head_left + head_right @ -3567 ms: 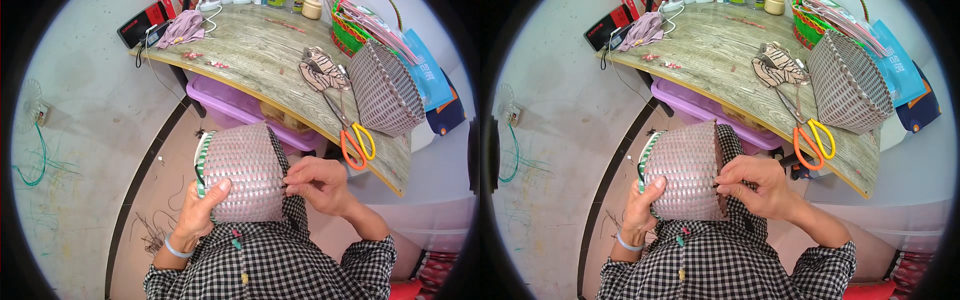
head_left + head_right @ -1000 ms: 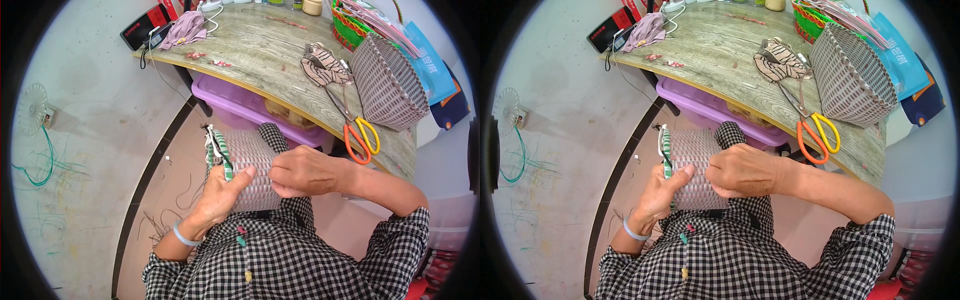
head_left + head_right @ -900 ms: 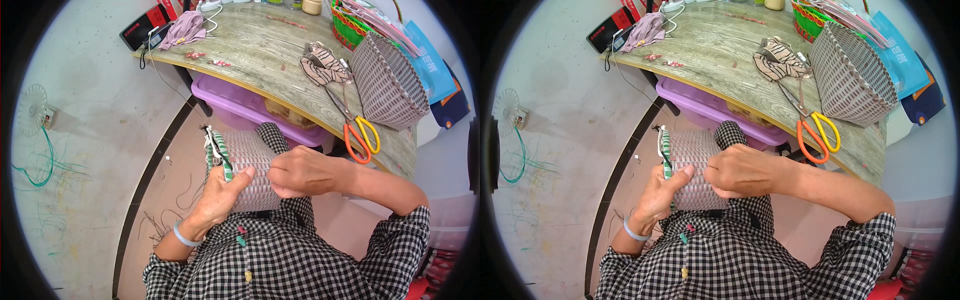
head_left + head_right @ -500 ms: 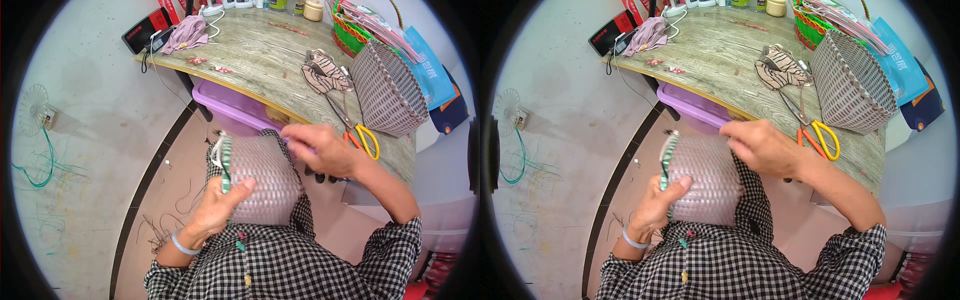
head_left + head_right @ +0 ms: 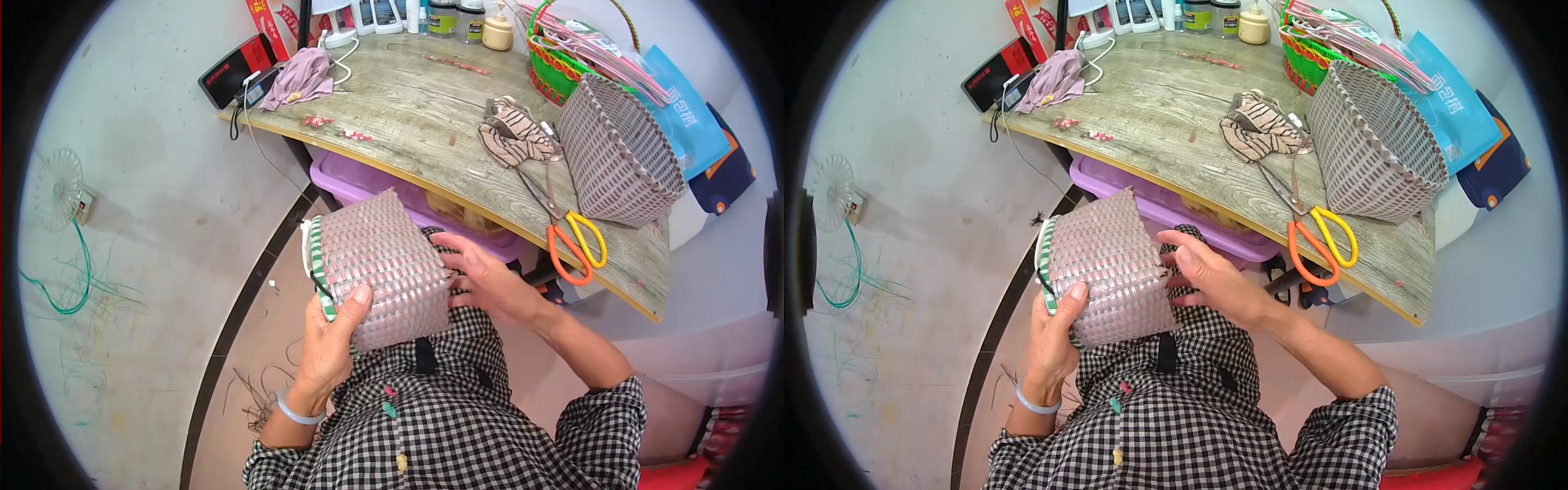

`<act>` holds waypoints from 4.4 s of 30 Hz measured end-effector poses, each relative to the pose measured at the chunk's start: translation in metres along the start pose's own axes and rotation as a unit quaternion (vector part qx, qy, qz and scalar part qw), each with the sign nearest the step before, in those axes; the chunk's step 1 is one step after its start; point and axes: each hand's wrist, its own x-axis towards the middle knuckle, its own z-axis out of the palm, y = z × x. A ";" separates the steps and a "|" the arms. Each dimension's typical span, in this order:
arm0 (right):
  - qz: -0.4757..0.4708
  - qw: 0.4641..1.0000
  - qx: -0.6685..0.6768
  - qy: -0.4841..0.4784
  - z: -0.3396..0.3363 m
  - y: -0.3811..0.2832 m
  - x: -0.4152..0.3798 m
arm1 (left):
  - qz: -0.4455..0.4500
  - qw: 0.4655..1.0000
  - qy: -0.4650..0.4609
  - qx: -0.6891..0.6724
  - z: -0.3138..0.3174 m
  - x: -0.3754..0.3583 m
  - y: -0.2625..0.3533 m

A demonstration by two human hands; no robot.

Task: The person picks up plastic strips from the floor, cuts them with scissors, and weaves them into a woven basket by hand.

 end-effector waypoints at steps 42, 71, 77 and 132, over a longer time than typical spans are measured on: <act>-0.276 0.959 -0.058 0.035 0.000 0.016 0.052 | 0.231 0.852 -0.224 0.412 -0.052 -0.032 -0.086; -0.383 0.829 -0.407 0.007 0.037 0.038 0.022 | -0.158 0.975 -0.067 -0.143 -0.079 -0.006 -0.065; -0.217 0.861 -0.440 0.136 -0.011 -0.052 -0.011 | -0.146 0.986 -0.029 -0.073 -0.066 0.007 -0.053; -0.043 0.964 -0.256 -0.060 0.026 -0.035 -0.012 | 0.072 0.996 -0.043 0.029 -0.046 -0.001 -0.001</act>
